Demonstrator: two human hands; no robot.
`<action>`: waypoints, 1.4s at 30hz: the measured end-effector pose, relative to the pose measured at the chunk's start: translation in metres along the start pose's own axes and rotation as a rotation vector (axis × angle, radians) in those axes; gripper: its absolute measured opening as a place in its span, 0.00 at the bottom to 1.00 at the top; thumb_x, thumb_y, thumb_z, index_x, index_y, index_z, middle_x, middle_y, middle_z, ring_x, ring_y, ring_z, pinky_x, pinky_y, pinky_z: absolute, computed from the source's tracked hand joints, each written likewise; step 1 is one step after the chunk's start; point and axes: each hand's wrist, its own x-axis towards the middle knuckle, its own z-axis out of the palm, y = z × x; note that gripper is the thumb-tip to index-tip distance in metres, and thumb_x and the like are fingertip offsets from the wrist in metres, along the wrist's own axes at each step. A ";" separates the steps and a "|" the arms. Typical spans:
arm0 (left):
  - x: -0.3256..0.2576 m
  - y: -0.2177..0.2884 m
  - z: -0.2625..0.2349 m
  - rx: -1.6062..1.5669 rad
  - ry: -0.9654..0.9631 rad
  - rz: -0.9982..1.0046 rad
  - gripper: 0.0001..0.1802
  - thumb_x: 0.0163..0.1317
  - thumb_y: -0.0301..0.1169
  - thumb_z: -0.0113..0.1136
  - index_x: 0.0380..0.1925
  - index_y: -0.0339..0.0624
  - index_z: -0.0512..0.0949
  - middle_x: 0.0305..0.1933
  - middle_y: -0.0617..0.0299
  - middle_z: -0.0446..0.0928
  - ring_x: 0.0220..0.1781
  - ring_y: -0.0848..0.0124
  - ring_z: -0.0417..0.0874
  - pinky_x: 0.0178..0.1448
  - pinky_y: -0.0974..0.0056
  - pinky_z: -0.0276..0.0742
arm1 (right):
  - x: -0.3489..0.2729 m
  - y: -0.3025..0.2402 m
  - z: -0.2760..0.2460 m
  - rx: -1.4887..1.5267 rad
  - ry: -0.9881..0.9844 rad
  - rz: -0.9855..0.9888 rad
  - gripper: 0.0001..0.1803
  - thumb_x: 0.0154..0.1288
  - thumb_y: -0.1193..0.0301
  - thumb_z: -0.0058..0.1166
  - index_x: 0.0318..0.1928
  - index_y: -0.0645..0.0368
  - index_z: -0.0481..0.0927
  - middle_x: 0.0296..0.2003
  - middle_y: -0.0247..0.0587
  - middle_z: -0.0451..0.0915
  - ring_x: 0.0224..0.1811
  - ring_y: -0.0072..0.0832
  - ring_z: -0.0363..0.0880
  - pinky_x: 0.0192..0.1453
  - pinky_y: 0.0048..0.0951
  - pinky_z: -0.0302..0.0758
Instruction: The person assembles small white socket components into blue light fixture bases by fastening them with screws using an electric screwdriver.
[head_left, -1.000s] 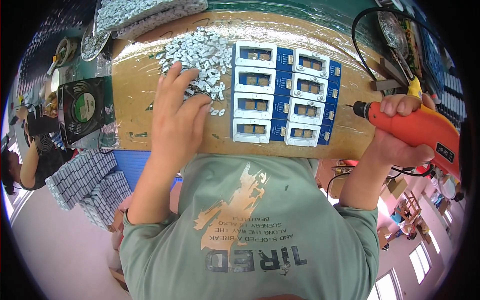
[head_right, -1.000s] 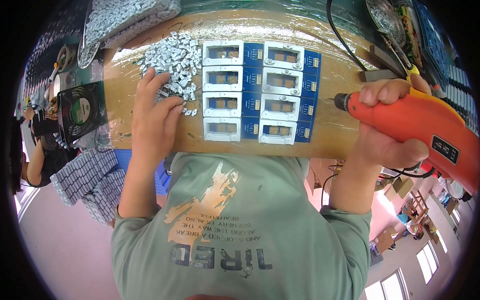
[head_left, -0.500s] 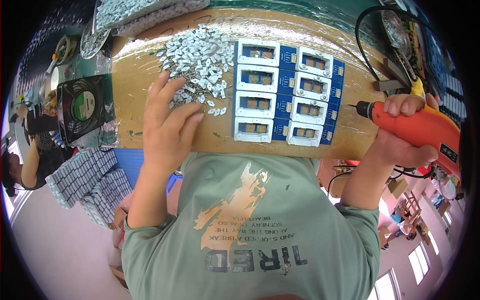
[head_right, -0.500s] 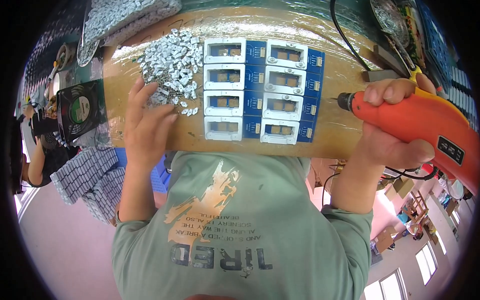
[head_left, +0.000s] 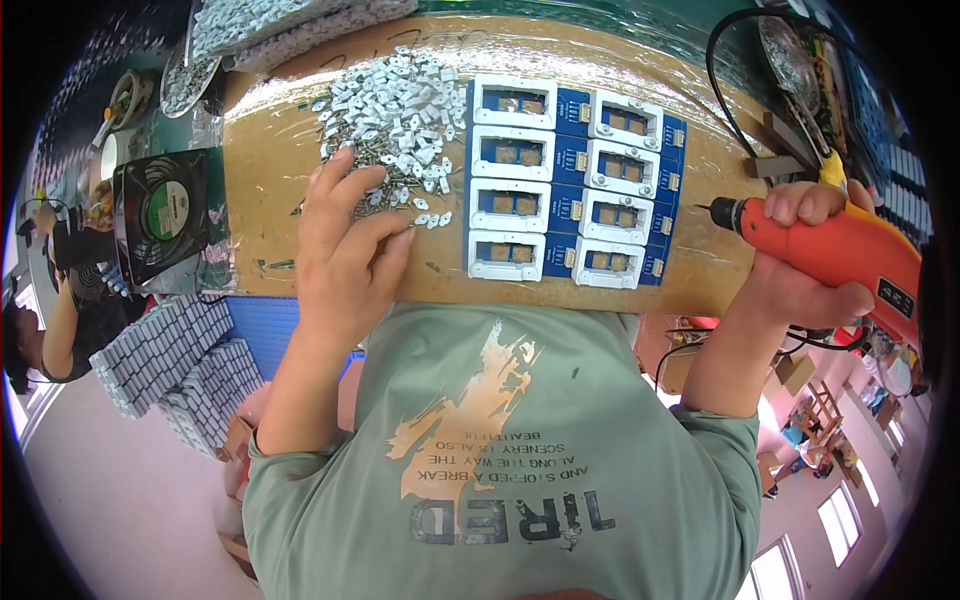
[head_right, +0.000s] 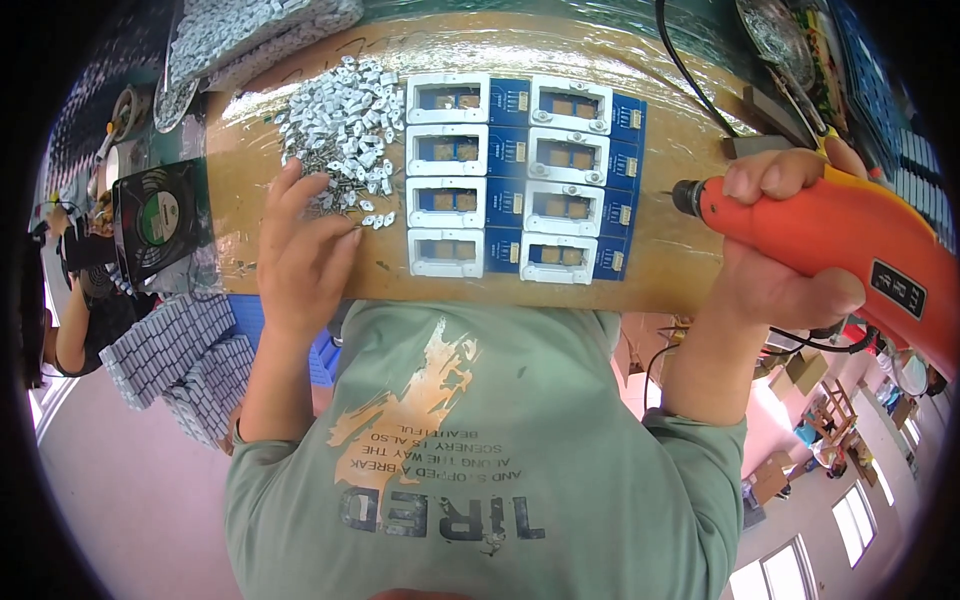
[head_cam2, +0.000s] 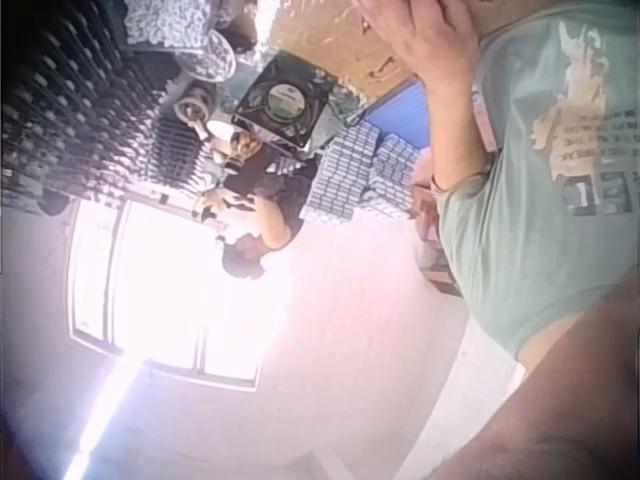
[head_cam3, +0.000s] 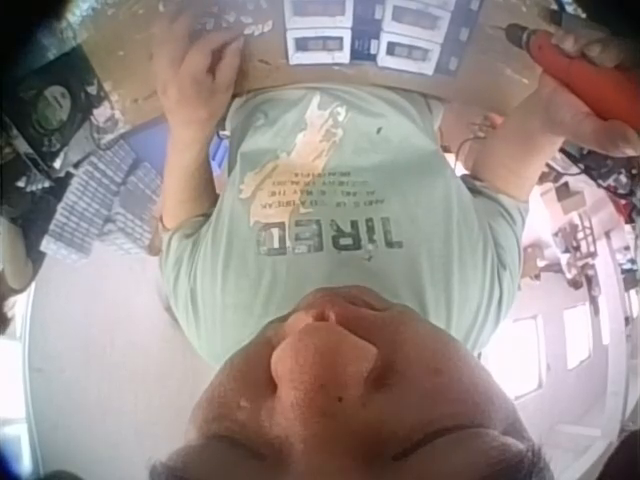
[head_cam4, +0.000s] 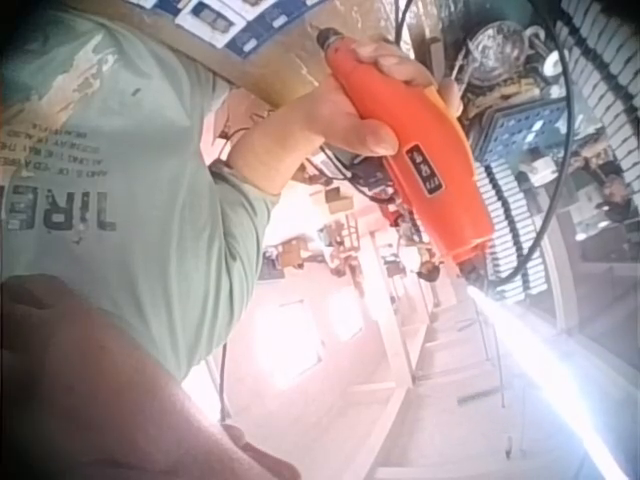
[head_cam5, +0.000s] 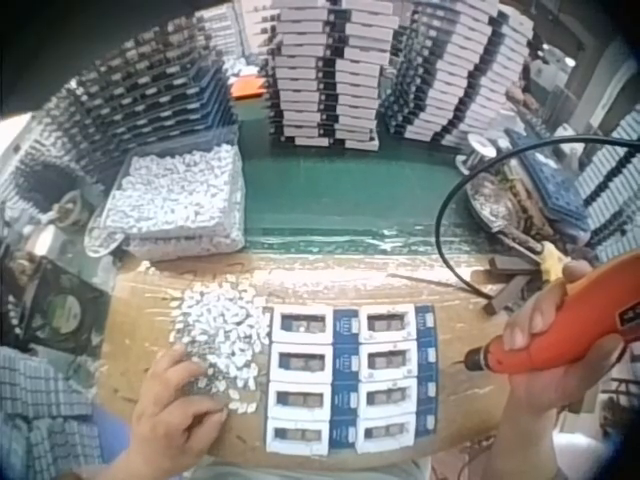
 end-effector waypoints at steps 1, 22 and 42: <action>0.001 0.000 0.000 -0.001 0.000 0.001 0.06 0.51 0.23 0.69 0.30 0.43 0.83 0.57 0.55 0.77 0.70 0.48 0.70 0.73 0.40 0.63 | 0.000 0.000 0.000 0.008 -0.008 -0.009 0.58 0.55 0.27 0.55 0.65 0.68 0.64 0.38 0.45 0.77 0.34 0.36 0.77 0.41 0.36 0.75; 0.013 0.010 -0.002 0.018 -0.068 0.040 0.07 0.49 0.23 0.69 0.29 0.41 0.81 0.57 0.54 0.77 0.70 0.47 0.70 0.73 0.38 0.62 | -0.002 -0.004 -0.004 0.023 -0.046 0.026 0.54 0.57 0.28 0.53 0.66 0.64 0.67 0.39 0.43 0.74 0.37 0.36 0.73 0.47 0.40 0.71; 0.017 0.013 0.000 0.074 -0.047 0.051 0.08 0.50 0.21 0.69 0.32 0.41 0.83 0.58 0.51 0.76 0.69 0.44 0.70 0.72 0.42 0.64 | -0.006 -0.001 0.001 -0.113 -0.021 -0.042 0.56 0.56 0.26 0.52 0.67 0.63 0.66 0.38 0.41 0.75 0.38 0.36 0.75 0.46 0.41 0.73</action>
